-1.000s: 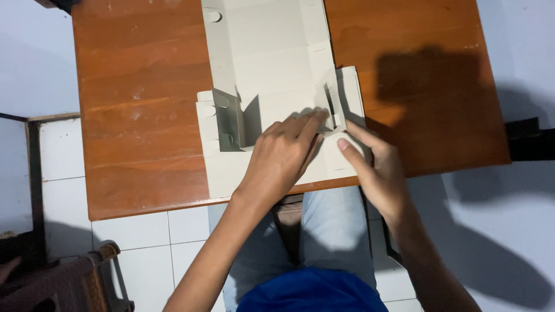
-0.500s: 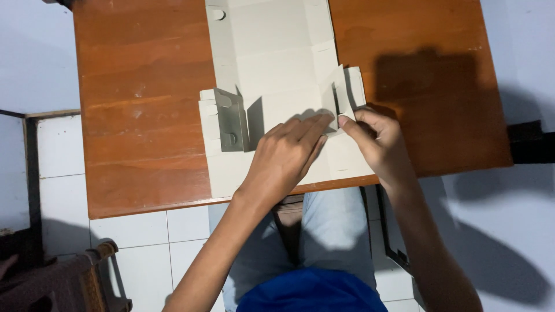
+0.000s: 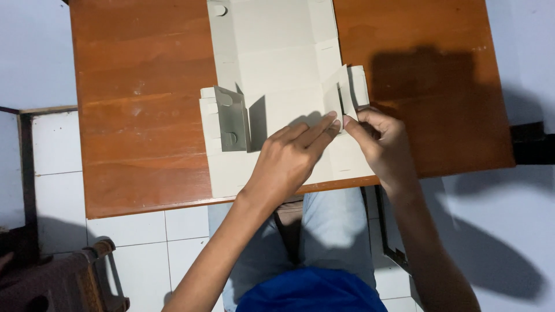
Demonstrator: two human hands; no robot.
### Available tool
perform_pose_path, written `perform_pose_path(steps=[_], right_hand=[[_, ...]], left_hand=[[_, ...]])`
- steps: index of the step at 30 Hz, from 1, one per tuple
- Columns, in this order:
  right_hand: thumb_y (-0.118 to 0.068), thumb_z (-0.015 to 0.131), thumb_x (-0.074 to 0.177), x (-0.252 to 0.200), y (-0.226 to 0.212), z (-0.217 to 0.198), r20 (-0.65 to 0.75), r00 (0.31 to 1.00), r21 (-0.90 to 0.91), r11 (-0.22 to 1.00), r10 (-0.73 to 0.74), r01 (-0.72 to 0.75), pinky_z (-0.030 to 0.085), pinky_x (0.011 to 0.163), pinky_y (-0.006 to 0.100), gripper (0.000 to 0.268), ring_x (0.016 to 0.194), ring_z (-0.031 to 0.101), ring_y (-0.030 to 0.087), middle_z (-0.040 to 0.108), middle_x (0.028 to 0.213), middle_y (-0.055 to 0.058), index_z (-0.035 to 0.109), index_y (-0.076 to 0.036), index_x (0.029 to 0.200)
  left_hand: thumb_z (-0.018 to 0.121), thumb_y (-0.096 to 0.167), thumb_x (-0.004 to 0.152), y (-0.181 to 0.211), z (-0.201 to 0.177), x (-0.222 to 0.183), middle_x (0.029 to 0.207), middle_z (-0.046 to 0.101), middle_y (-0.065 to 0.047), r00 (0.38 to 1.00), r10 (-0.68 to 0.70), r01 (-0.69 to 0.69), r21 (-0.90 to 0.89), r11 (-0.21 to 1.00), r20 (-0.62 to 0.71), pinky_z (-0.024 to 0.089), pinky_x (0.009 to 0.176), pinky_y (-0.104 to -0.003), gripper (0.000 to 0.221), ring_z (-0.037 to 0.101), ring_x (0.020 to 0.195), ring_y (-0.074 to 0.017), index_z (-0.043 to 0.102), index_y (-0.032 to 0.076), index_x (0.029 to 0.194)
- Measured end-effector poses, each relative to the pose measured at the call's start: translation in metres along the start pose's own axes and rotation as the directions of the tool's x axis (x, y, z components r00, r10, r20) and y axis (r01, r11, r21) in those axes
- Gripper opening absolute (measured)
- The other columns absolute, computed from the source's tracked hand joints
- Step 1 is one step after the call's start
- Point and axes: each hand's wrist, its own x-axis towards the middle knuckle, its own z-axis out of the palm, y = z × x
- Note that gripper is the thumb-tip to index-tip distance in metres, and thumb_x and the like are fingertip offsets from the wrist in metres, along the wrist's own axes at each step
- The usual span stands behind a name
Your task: Assembling a cardboard box by folding the template and inserting green paper strips into designated slots.
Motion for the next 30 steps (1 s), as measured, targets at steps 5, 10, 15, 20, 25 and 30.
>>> perform_pose_path(steps=[5, 10, 15, 20, 25, 30], right_hand=[[-0.021, 0.067, 0.103, -0.004, -0.013, 0.003, -0.013, 0.998, -0.009, 0.998, 0.055, -0.056, 0.044, 0.071, 0.026, 0.027, 0.074, 0.06, 0.012, 0.066, 0.079, 0.012, 0.075, 0.003, 0.095], [-0.021, 0.066, 0.102, -0.003, -0.01, 0.005, -0.028, 0.996, 0.0, 0.996, 0.086, -0.086, 0.042, 0.07, 0.026, 0.026, 0.074, 0.06, 0.014, 0.063, 0.076, 0.011, 0.073, 0.002, 0.093], [-0.033, 0.062, 0.107, -0.013, -0.033, 0.005, -0.058, 0.996, -0.222, 0.972, 0.061, -0.072, 0.049, 0.076, 0.035, 0.036, 0.086, 0.07, 0.028, 0.071, 0.09, 0.018, 0.076, 0.0, 0.113], [-0.031, 0.054, 0.111, -0.026, -0.089, 0.01, -0.066, 0.995, -0.469, 0.882, -0.077, 0.038, 0.052, 0.09, 0.052, 0.043, 0.106, 0.068, 0.046, 0.073, 0.111, 0.027, 0.073, 0.007, 0.121], [-0.025, 0.064, 0.111, -0.029, -0.072, 0.008, -0.122, 0.974, -0.546, 0.832, -0.191, 0.094, 0.055, 0.085, 0.049, 0.031, 0.094, 0.071, 0.041, 0.074, 0.093, 0.023, 0.077, 0.003, 0.111], [-0.025, 0.069, 0.108, -0.026, -0.062, 0.011, -0.166, 0.968, -0.486, 0.87, -0.187, 0.085, 0.051, 0.092, 0.048, 0.023, 0.1, 0.071, 0.037, 0.073, 0.088, 0.014, 0.077, -0.004, 0.107]], left_hand=[[0.064, 0.003, 0.099, 0.0, -0.002, -0.001, 0.11, 0.078, -0.012, 1.0, 0.002, -0.002, -0.021, 1.0, 0.004, 0.056, 0.068, -0.031, 0.015, 0.069, 0.08, -0.0216, 0.077, 0.009, 0.104], [0.064, 0.004, 0.099, -0.001, 0.002, -0.001, 0.114, 0.077, -0.011, 1.0, -0.009, 0.008, -0.041, 0.999, -0.017, 0.056, 0.068, -0.031, 0.015, 0.07, 0.08, -0.0214, 0.078, 0.01, 0.104], [0.066, 0.005, 0.098, -0.001, 0.01, -0.001, 0.111, 0.077, -0.01, 0.999, -0.013, 0.016, 0.054, 0.998, -0.05, 0.055, 0.066, -0.029, 0.012, 0.069, 0.078, -0.0199, 0.077, 0.009, 0.101], [0.065, 0.011, 0.101, 0.001, 0.016, 0.001, 0.113, 0.076, -0.008, 0.994, -0.049, 0.051, 0.027, 0.998, -0.095, 0.054, 0.065, -0.029, 0.012, 0.069, 0.077, -0.0194, 0.077, 0.009, 0.103], [0.064, 0.013, 0.102, -0.001, 0.017, -0.002, 0.114, 0.076, -0.006, 0.993, -0.056, 0.06, 0.03, 0.998, -0.103, 0.054, 0.064, -0.028, 0.013, 0.069, 0.078, -0.0181, 0.077, 0.011, 0.106], [0.069, 0.008, 0.098, 0.001, 0.012, 0.0, 0.109, 0.077, -0.008, 0.995, -0.019, 0.029, 0.097, 0.995, -0.099, 0.055, 0.062, -0.028, 0.009, 0.07, 0.075, -0.0181, 0.076, 0.009, 0.102]])
